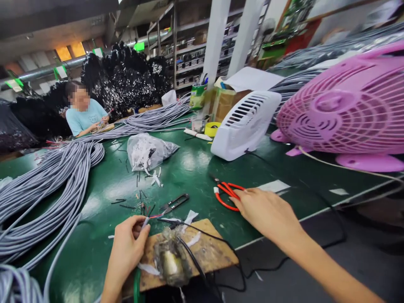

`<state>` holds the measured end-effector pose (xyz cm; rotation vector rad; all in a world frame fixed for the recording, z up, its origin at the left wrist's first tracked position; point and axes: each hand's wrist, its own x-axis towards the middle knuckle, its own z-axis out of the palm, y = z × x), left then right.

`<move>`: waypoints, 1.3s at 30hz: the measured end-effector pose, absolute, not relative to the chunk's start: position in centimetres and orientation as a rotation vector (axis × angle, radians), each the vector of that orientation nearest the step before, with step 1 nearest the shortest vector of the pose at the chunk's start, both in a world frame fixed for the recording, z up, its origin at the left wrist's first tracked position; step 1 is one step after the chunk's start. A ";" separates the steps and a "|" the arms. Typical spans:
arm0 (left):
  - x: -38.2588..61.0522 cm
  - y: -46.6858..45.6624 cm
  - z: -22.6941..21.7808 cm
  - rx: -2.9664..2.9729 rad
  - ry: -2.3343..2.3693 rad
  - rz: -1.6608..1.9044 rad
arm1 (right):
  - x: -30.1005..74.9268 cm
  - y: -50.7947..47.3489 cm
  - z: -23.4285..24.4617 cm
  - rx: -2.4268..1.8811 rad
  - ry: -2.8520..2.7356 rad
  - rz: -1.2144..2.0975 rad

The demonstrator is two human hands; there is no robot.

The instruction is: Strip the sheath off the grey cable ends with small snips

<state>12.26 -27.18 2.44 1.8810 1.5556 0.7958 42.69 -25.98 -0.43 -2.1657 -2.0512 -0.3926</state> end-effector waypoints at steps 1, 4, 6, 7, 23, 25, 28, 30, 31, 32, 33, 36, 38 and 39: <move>12.3 -27.2 2.5 1.892 1.553 0.809 | 42.7 -25.8 -0.3 -2.177 -2.068 -0.348; 12.2 -27.3 2.5 1.935 1.523 0.923 | 42.9 -25.0 0.4 -2.188 -2.050 -0.238; 12.3 -27.5 2.5 1.980 1.485 1.011 | 43.3 -24.4 0.8 -2.181 -2.029 -0.163; 12.4 -27.6 2.5 2.004 1.459 1.046 | 43.3 -24.2 0.9 -2.164 -1.992 -0.092; 13.0 -28.3 2.3 2.090 1.362 1.262 | 33.3 -24.4 2.6 -1.025 -1.985 0.439; 13.1 -28.5 2.3 2.095 1.352 1.230 | 32.9 -24.3 2.8 -0.951 -2.070 0.404; 13.2 -28.6 2.3 2.108 1.346 1.177 | 32.5 -24.2 2.5 -0.859 -2.137 0.357; 13.3 -28.6 2.3 2.104 1.374 1.149 | 32.3 -24.1 2.0 -0.817 -2.153 0.313; 13.3 -28.6 2.3 2.101 1.390 1.137 | 32.3 -24.0 1.8 -0.805 -2.161 0.285; 13.3 -28.6 2.3 2.098 1.401 1.130 | 32.3 -24.0 1.6 -0.799 -2.169 0.256; 13.3 -28.6 2.3 2.093 1.406 1.125 | 32.4 -23.9 1.3 -0.800 -2.178 0.228; 13.4 -28.6 2.5 2.075 1.401 1.116 | 32.7 -23.7 1.0 -0.806 -2.200 0.170; 13.4 -28.6 2.5 2.077 1.404 1.115 | 32.8 -23.6 0.9 -0.792 -2.211 0.151; 13.5 -28.6 2.4 2.086 1.405 1.113 | 32.8 -23.6 0.9 -0.778 -2.214 0.142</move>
